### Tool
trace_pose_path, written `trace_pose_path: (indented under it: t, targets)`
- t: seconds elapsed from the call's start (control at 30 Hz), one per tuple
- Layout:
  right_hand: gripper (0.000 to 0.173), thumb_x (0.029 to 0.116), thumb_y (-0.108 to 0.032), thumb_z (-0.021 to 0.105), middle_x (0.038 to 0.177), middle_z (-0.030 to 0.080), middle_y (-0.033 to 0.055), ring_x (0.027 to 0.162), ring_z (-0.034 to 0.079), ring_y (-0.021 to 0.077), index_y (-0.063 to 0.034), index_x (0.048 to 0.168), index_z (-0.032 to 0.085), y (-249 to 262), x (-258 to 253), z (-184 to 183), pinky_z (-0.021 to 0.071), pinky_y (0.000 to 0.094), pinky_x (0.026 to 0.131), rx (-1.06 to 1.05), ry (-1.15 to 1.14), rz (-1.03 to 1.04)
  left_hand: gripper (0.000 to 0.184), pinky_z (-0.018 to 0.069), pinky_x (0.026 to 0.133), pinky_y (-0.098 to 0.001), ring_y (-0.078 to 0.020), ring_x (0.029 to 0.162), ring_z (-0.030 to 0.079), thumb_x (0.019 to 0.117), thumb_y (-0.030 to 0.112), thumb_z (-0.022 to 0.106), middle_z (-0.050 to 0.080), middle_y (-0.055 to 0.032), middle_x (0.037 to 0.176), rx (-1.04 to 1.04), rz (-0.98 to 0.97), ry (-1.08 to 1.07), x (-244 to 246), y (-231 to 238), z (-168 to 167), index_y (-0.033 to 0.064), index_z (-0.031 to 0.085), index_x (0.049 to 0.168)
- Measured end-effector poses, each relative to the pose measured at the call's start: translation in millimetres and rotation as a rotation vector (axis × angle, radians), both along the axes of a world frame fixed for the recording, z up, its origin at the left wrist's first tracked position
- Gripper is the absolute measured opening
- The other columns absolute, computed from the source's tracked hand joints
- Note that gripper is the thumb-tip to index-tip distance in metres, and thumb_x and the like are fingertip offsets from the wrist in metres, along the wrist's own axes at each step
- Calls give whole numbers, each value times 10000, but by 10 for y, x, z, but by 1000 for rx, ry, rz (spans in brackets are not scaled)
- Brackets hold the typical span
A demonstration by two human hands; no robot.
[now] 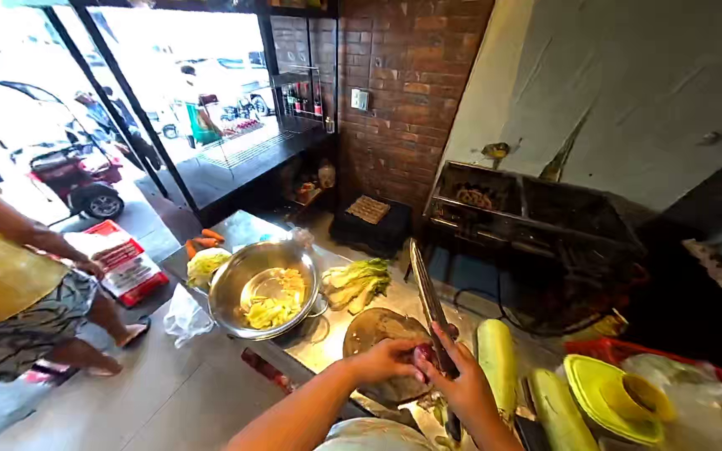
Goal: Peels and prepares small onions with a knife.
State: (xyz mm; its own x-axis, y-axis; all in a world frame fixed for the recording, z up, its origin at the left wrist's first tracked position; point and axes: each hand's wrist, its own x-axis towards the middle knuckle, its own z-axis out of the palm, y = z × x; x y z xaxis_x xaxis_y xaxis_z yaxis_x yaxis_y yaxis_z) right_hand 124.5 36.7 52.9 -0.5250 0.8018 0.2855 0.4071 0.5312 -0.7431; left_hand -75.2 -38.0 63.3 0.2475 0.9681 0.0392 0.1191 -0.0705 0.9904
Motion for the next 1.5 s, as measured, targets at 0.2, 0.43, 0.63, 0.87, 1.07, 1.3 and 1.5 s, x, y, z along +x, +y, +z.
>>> trace_pose_path:
  t: [0.2,0.43,0.63,0.87,1.07,1.3,1.5]
  targets:
    - [728,845,-547,748,1150,696,134,1008,668,260,-201,1467,593,-124,-103,84,556,518,851,-4,21,-38,610,474,1097,-286,-134,1243,612,964,56,688,598,-188,1399,65,-11,-75,-75,-89,12,-46,431,1507]
    - [642,888,-320,767,1269,692,172,1127,670,246,-58,1446,588,-295,-270,173,532,449,985,-65,113,-27,600,470,1104,-314,-170,1245,618,962,64,693,602,-222,1385,155,-12,-110,-217,-107,52,-80,441,1487]
    - [658,883,-289,777,1219,686,228,1056,663,338,-51,1461,572,-314,-329,405,536,522,916,82,-4,-76,625,471,1111,-350,-211,1259,616,968,89,692,592,-229,1401,187,-49,-109,-317,-35,121,-55,422,1513]
    - [672,874,-422,744,1054,687,175,863,636,246,-104,1448,601,-294,-454,545,553,430,752,193,-59,-184,635,483,1095,-332,-186,1238,625,962,104,707,600,-217,1392,273,-50,-134,-395,86,157,-39,431,1516]
    - [620,881,-520,717,1000,713,106,852,672,239,-203,1410,653,-319,-506,539,576,455,741,205,-123,-340,629,499,1085,-293,-121,1231,627,934,70,729,614,-152,1399,311,-21,-181,-338,200,48,-22,468,1498]
    - [615,906,-503,730,1153,723,82,1016,675,174,-219,1441,621,-431,-539,565,557,409,915,-70,2,-354,653,548,1027,-277,-107,1169,664,910,-4,710,629,-137,1379,251,-70,-325,-303,230,-1,-87,423,1491]
    - [560,945,-562,650,1075,726,82,952,670,184,-281,1429,632,-555,-546,513,553,400,860,-62,-75,-421,698,551,1003,-249,-75,1127,674,881,4,732,643,-125,1349,238,-77,-345,-270,228,-159,-113,405,1486]
